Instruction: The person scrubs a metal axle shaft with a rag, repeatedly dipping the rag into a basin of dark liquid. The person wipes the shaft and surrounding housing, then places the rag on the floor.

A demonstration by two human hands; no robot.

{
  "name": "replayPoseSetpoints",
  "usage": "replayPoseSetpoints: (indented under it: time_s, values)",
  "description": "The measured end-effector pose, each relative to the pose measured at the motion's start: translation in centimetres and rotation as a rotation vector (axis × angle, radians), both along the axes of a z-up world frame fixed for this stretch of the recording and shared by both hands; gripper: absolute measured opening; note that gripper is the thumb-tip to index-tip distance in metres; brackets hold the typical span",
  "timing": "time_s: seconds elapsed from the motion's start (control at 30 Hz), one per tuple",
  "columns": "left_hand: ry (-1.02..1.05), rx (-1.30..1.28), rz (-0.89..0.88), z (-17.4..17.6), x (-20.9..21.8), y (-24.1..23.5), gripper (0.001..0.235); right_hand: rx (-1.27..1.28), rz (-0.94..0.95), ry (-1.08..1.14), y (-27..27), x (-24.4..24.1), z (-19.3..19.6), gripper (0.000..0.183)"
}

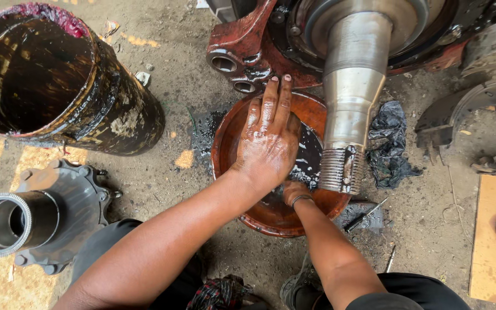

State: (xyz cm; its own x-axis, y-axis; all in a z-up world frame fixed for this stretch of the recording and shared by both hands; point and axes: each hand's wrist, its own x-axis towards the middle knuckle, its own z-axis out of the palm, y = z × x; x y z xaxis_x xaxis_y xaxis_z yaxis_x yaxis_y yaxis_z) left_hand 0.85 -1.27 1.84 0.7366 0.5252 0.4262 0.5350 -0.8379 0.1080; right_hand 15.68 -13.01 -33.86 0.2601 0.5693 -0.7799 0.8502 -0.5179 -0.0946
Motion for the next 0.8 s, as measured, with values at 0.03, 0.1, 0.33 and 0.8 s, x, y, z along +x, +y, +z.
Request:
replayPoseSetpoints:
  time_s: [0.03, 0.1, 0.33, 0.8]
  values:
    - [0.017, 0.009, -0.016, 0.0, 0.1, 0.1, 0.035, 0.008, 0.006, 0.051, 0.1, 0.4, -0.3, 0.060]
    - [0.019, -0.003, -0.013, 0.0, 0.1, 0.2, 0.038, 0.050, 0.001, -0.028, 0.7, 0.8, -0.8, 0.058]
    - [0.011, -0.004, -0.002, 0.2, 0.3, -0.2, 0.033, -0.040, 0.244, -0.215, -0.3, -1.0, 0.1, 0.059]
    - [0.070, -1.178, 0.181, -11.4, 0.7, -1.9, 0.070, 0.838, -1.186, 1.182, 0.6, 5.9, 1.2, 0.032]
